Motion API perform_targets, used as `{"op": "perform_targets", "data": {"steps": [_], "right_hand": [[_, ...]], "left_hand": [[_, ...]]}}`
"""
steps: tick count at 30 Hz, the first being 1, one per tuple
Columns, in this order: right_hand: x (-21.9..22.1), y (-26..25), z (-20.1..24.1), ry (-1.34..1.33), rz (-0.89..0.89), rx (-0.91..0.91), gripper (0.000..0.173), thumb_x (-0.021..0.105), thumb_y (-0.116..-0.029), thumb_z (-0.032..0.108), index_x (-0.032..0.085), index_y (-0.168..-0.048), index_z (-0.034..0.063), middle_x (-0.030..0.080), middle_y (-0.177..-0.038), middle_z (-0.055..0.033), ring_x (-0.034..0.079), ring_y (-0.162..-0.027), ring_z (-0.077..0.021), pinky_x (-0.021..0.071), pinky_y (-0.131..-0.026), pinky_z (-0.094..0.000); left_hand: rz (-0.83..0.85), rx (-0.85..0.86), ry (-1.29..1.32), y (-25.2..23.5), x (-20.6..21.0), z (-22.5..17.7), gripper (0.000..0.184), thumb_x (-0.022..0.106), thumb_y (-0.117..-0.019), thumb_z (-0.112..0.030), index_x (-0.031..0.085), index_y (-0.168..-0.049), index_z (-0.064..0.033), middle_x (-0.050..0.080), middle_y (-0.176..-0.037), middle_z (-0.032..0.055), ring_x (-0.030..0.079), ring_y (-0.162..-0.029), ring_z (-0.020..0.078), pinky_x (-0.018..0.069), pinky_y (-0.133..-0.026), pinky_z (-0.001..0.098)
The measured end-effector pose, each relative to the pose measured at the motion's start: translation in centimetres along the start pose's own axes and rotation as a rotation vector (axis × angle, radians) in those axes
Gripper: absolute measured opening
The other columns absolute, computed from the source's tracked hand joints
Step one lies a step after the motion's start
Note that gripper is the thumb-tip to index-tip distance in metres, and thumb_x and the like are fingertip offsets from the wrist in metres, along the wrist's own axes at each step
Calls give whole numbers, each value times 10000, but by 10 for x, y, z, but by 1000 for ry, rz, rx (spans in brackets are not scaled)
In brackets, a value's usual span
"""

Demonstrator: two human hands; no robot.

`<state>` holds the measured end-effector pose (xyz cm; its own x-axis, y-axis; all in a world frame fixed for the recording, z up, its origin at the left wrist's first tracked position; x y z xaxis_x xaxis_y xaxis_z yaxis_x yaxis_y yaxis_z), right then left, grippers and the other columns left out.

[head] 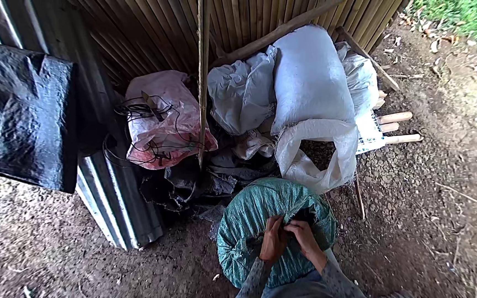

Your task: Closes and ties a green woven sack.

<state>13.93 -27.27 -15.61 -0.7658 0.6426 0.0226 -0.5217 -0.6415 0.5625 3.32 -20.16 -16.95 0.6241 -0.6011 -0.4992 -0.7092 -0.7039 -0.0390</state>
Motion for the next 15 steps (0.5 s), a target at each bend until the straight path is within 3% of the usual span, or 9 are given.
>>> {"op": "perform_targets", "data": {"steps": [2,4,7,9,11,15], "right_hand": [[1,0,10,207,72,-37,298,555,-911,81,522,-616,97,481,-629,28,489,-633,-95,426,-647,-321],[5,0,25,466,166,-9,306,501,-980,107,575,-708,-12,528,-718,-99,528,-725,-207,436,-723,-415],[18,2,43,774,242,53,365,435,-1053,146,671,-988,-124,647,-1075,-296,632,-1070,-392,475,-967,-523],[25,3,46,882,242,92,380,426,-1064,157,663,-1132,-132,598,-1273,-330,577,-1250,-420,442,-1077,-515],[25,4,46,898,214,102,364,436,-1059,141,659,-1165,-127,588,-1308,-324,562,-1281,-410,430,-1098,-493],[15,-1,42,894,139,79,319,491,-1037,136,707,-1082,-94,669,-1177,-286,628,-1185,-391,467,-1042,-502]], "left_hand": [[76,-34,-23,0,0,-4,451,678,-841,-86,654,-1235,133,620,-1287,303,590,-1239,439,482,-1083,488],[57,-100,-40,-3,2,-8,450,707,-840,-83,655,-1229,139,624,-1273,307,593,-1229,444,479,-1082,496],[-50,-162,-40,-11,6,-10,259,624,-897,25,691,-1111,154,665,-1175,313,628,-1164,451,493,-1053,519],[-63,-212,-48,-17,7,-11,226,565,-933,48,687,-1086,160,664,-1157,313,627,-1159,446,492,-1051,513],[-61,-252,-78,-19,8,-13,209,578,-930,43,699,-1065,148,672,-1142,302,633,-1151,436,497,-1045,504],[-49,-289,-99,-20,8,-15,166,632,-911,37,709,-1027,127,678,-1121,277,635,-1139,416,500,-1038,485]]}}
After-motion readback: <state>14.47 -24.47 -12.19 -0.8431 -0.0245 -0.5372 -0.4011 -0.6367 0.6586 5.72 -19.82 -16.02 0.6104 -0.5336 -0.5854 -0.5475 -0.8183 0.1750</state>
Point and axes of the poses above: each hand's wrist, its own y-axis away from the middle knuckle, its own x-axis out of the palm, z = x × y, the point moved 4 cm from there along -y, towards the middle knuckle
